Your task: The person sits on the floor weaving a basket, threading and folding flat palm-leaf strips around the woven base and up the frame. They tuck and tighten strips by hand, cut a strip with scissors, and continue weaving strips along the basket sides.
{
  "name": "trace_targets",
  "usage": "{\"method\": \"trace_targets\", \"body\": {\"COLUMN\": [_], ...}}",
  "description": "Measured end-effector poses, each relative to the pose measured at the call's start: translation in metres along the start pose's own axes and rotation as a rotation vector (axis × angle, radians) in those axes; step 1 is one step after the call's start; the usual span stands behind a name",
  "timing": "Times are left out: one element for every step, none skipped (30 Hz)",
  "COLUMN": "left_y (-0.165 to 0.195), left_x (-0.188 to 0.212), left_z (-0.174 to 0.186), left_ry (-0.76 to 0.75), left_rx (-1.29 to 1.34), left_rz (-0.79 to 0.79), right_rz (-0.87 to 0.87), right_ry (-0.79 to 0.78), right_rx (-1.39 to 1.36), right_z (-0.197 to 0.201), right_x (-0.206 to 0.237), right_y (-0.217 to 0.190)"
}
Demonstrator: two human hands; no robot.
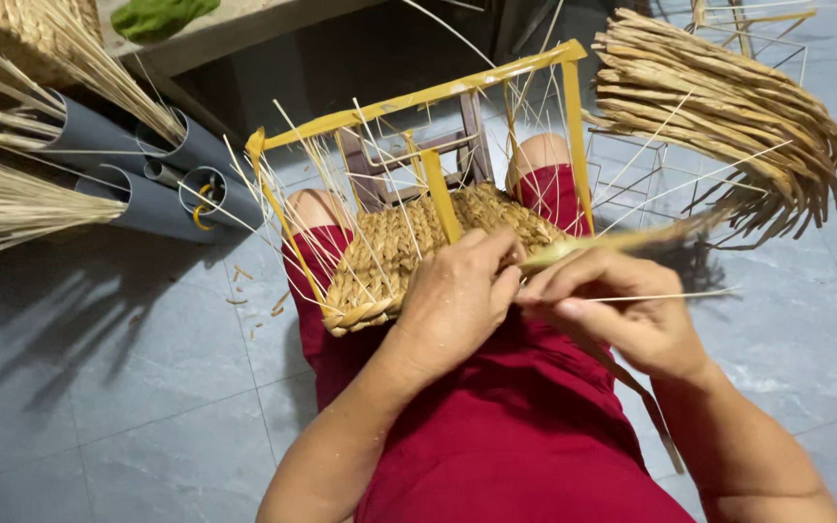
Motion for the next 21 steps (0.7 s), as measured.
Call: {"method": "trace_targets", "body": {"left_y": [0.0,-0.001,0.0,0.002,0.002,0.003,0.003,0.004,0.004,0.003,0.004,0.003,0.001,0.0,-0.001,-0.002,-0.004,-0.001,0.001,0.005,0.001], "left_x": [-0.002,-0.003,-0.003,-0.002,-0.001,0.0,0.002,0.003,0.003,0.004,0.004,0.004,0.004,0.003,0.003,0.003,0.004,0.004,0.005,0.007,0.009], "left_z": [-0.004,-0.007,-0.006,-0.005,-0.004,-0.002,0.0,0.002,0.002,0.003,0.003,0.0,-0.003,-0.005,-0.005,-0.004,-0.004,-0.001,0.002,0.005,0.006], "left_ry": [-0.026,-0.054,-0.047,-0.043,-0.039,-0.037,-0.035,-0.03,-0.012,0.003,0.016,-0.013,-0.04,-0.066,-0.065,-0.066,-0.071,-0.027,0.018,0.063,0.104], "left_rx": [-0.053,-0.107,-0.099,-0.091,-0.082,-0.038,0.006,0.051,0.042,0.034,0.028,0.033,0.036,0.038,0.043,0.047,0.053,0.027,0.002,-0.025,0.015], "left_rz": [0.021,0.043,0.019,-0.002,-0.023,-0.044,-0.067,-0.089,-0.079,-0.07,-0.062,-0.042,-0.023,-0.003,0.001,0.008,0.016,-0.017,-0.051,-0.087,-0.033], "right_rz": [0.041,0.081,0.076,0.069,0.06,0.027,-0.005,-0.036,0.011,0.056,0.101,0.184,0.269,0.355,0.374,0.392,0.405,0.401,0.398,0.396,0.392], "right_ry": [-0.057,-0.111,-0.12,-0.129,-0.139,-0.105,-0.07,-0.038,-0.041,-0.04,-0.039,-0.064,-0.09,-0.116,-0.123,-0.13,-0.134,-0.129,-0.123,-0.117,-0.091], "right_rx": [0.095,0.188,0.222,0.253,0.285,0.234,0.183,0.134,0.152,0.169,0.187,0.397,0.607,0.817,0.938,1.056,1.174,1.197,1.219,1.242,1.254], "right_z": [-0.006,-0.011,-0.011,-0.01,-0.01,-0.006,-0.002,0.0,-0.001,-0.002,-0.003,-0.008,-0.013,-0.019,-0.022,-0.025,-0.027,-0.027,-0.026,-0.025,-0.022], "right_x": [-0.005,-0.01,-0.016,-0.022,-0.026,-0.029,-0.032,-0.033,-0.033,-0.032,-0.03,-0.028,-0.026,-0.023,-0.021,-0.02,-0.018,-0.017,-0.016,-0.015,-0.013], "right_y": [-0.004,-0.007,-0.006,-0.005,-0.004,-0.002,0.001,0.002,-0.004,-0.011,-0.018,-0.027,-0.036,-0.042,-0.043,-0.042,-0.04,-0.038,-0.036,-0.035,-0.035]}}
Point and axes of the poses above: each hand's wrist, its own x-axis away from the middle knuckle, its own z-axis out of the back of the hand, y = z × x, the point moved 9 cm from there along -x, towards the middle knuckle, and after that the axes turned 13 degrees about -x, right-handed, at the moved point
